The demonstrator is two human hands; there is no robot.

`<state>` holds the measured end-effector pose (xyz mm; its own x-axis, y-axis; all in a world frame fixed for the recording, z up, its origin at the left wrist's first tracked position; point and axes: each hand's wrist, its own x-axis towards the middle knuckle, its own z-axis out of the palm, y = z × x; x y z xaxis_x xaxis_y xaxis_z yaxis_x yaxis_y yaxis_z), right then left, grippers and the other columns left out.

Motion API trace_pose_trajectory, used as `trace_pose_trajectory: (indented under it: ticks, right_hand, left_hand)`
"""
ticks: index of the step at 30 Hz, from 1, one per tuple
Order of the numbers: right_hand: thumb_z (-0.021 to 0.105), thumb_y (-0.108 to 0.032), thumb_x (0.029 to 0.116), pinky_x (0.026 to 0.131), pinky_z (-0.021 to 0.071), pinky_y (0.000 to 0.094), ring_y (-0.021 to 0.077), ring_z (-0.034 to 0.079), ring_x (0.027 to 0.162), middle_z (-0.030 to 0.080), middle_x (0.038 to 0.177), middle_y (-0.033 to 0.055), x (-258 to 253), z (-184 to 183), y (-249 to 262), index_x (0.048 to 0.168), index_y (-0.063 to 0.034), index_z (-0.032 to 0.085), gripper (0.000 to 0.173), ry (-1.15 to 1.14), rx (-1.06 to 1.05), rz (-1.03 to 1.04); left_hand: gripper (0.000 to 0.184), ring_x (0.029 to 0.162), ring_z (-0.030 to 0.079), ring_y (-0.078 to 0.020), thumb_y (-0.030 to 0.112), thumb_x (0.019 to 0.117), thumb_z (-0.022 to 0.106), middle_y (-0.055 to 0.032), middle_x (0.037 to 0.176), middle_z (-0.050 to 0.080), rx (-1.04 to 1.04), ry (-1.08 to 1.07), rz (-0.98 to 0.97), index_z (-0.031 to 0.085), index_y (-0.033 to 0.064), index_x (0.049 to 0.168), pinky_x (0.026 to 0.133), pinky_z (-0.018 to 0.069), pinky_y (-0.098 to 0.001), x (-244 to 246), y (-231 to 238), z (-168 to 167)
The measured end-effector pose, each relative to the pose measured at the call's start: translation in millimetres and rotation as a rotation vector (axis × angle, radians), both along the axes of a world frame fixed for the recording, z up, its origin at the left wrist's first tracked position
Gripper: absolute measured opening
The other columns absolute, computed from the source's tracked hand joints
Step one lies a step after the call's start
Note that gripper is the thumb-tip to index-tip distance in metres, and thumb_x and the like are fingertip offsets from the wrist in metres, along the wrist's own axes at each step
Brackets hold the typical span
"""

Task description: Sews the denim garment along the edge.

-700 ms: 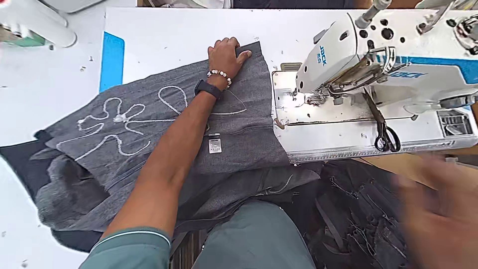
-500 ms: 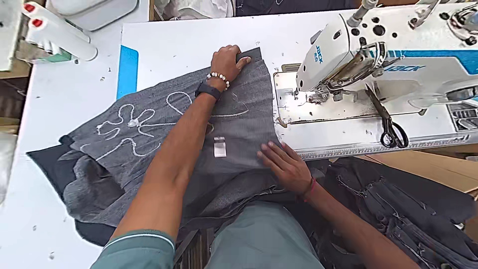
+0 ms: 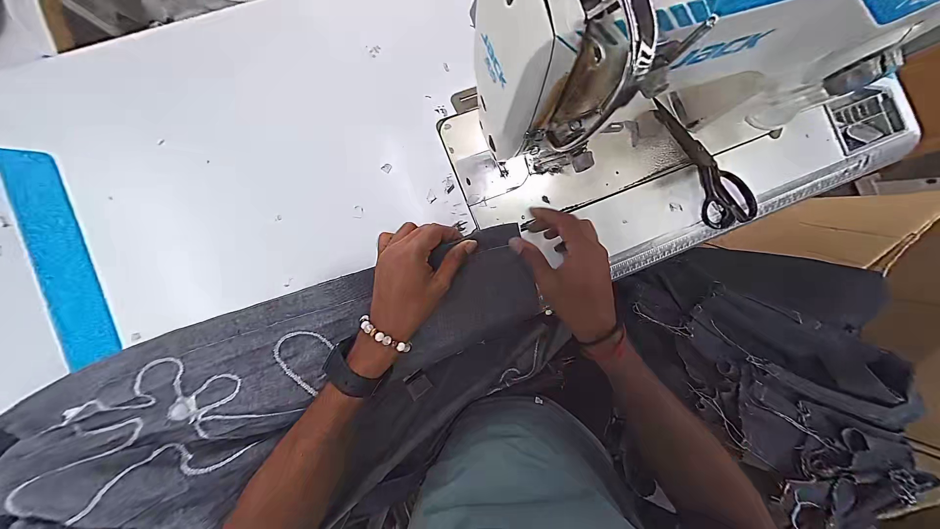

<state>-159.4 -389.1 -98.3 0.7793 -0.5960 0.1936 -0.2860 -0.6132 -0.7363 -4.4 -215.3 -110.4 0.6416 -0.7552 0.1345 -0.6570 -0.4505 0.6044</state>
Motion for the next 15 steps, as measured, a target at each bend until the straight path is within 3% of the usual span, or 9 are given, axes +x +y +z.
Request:
trace_pose_trajectory:
  ticks: [3,6,8,11,15]
  right_hand:
    - [0.074,-0.028,0.0957,0.085,0.0482,0.0423,0.012,0.066,0.094,0.075,0.094,-0.007,9.2,-1.5,-4.9,0.105,-0.0183,0.08,0.015,-0.014,0.177,-0.032]
    - [0.072,-0.023,0.0973,0.086,0.0474,0.043,0.0112,0.066,0.094,0.076,0.095,-0.0064,8.4,-3.0,-1.2,0.107,-0.0165,0.08,0.014,-0.066,0.195,-0.036]
    - [0.073,-0.021,0.0959,0.085,0.047,0.0405,0.011,0.065,0.093,0.076,0.096,-0.0057,9.2,-2.5,-0.3,0.107,-0.016,0.081,0.014,-0.093,0.192,-0.05]
    - [0.078,-0.021,0.0919,0.076,0.0497,0.029,0.0084,0.064,0.087,0.075,0.093,-0.0049,10.8,-5.7,1.5,0.1,-0.0153,0.08,0.01,-0.139,0.072,-0.116]
    - [0.078,-0.018,0.0885,0.077,0.0469,0.0369,0.0155,0.066,0.089,0.077,0.091,-0.0014,15.9,-8.3,7.1,0.094,-0.014,0.081,0.007,-0.185,-0.256,-0.153]
  left_hand:
    - [0.029,0.089,0.061,-0.0178,0.041,0.1015,0.061,0.0007,0.096,0.072,0.009,-0.001,0.002,0.075,0.0165,0.105,0.084,0.0416,-0.0443,-2.8,-4.4,4.4]
    - [0.03,0.104,0.064,-0.0212,0.036,0.1015,0.061,-0.0027,0.108,0.073,0.002,0.023,-0.058,0.076,0.0154,0.118,0.092,0.0486,-0.0428,-9.7,-19.9,14.4]
    - [0.027,0.103,0.067,-0.0185,0.031,0.0999,0.064,-0.0028,0.108,0.074,-0.042,0.054,-0.085,0.076,0.0147,0.118,0.091,0.0527,-0.0371,-14.7,-34.5,19.3]
    - [0.018,0.094,0.068,-0.0108,0.023,0.0983,0.068,0.0009,0.1,0.077,-0.119,0.065,-0.045,0.079,0.0157,0.111,0.083,0.0526,-0.0281,-22.5,-44.7,23.7]
    - [0.02,0.089,0.069,-0.0122,0.018,0.0989,0.067,-0.0013,0.1,0.078,-0.138,-0.062,-0.015,0.08,0.0123,0.112,0.081,0.0526,-0.0282,-32.1,-48.6,25.3]
